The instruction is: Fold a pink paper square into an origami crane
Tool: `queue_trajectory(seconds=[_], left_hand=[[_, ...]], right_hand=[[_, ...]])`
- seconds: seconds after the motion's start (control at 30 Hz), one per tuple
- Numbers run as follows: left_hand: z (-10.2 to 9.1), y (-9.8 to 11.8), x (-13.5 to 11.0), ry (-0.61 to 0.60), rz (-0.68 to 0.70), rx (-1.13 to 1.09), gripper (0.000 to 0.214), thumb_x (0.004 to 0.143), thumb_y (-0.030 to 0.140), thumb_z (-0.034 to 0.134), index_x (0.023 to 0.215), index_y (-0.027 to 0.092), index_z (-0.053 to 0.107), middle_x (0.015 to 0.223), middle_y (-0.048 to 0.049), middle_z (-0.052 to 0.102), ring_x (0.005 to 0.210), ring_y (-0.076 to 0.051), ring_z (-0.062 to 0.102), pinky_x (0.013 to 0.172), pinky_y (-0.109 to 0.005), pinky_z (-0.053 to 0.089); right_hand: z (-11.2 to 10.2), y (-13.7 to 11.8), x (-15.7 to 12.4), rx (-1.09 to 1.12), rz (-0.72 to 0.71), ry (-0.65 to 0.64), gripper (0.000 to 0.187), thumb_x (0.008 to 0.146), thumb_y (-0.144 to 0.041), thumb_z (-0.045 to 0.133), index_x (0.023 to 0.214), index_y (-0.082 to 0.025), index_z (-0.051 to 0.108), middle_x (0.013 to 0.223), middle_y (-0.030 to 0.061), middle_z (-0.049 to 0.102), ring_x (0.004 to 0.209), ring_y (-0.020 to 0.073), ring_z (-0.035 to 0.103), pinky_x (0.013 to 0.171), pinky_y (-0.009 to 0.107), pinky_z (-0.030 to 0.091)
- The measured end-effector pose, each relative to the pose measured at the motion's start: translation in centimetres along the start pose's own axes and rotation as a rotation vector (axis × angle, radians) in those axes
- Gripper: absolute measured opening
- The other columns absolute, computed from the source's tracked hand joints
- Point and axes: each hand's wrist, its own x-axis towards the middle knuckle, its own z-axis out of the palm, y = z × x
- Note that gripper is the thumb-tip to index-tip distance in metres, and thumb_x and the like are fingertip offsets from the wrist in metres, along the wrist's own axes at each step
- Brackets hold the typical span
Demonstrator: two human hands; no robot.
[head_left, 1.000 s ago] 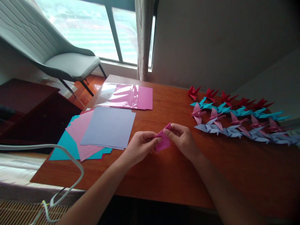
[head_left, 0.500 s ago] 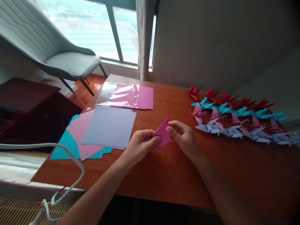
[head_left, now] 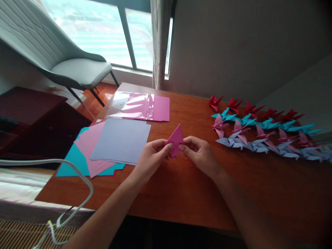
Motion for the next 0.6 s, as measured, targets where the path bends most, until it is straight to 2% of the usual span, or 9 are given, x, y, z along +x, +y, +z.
queue_trajectory(seconds=[0.17, 0.43, 0.6], left_hand=[[0.14, 0.05, -0.05, -0.087, -0.053, -0.022, 0.031, 0.079, 0.039, 0.079, 0.091, 0.011, 0.073, 0.077, -0.0065, 0.075, 0.063, -0.013, 0.065, 0.053, -0.02, 0.045], [0.22, 0.06, -0.01, -0.111, -0.05, -0.044, 0.026, 0.081, 0.034, 0.076, 0.092, 0.011, 0.071, 0.076, -0.006, 0.075, 0.063, -0.013, 0.067, 0.053, -0.02, 0.045], [0.2, 0.14, -0.16, -0.121, -0.063, -0.039, 0.026, 0.082, 0.035, 0.076, 0.092, 0.011, 0.071, 0.075, -0.0059, 0.075, 0.061, -0.013, 0.066, 0.053, -0.02, 0.045]], right_hand=[[-0.03, 0.17, -0.11, 0.019, -0.029, 0.024, 0.027, 0.081, -0.045, 0.077, 0.083, -0.019, 0.068, 0.07, -0.0008, 0.065, 0.061, 0.0117, 0.056, 0.057, 0.025, 0.044], [-0.13, 0.22, -0.17, 0.027, -0.009, 0.008, 0.026, 0.083, -0.045, 0.074, 0.085, -0.019, 0.068, 0.072, -0.0001, 0.067, 0.063, 0.0126, 0.058, 0.059, 0.026, 0.045], [-0.16, -0.14, -0.06, 0.055, 0.002, -0.013, 0.027, 0.08, -0.044, 0.077, 0.082, -0.019, 0.068, 0.069, -0.0015, 0.065, 0.061, 0.0112, 0.056, 0.058, 0.025, 0.044]])
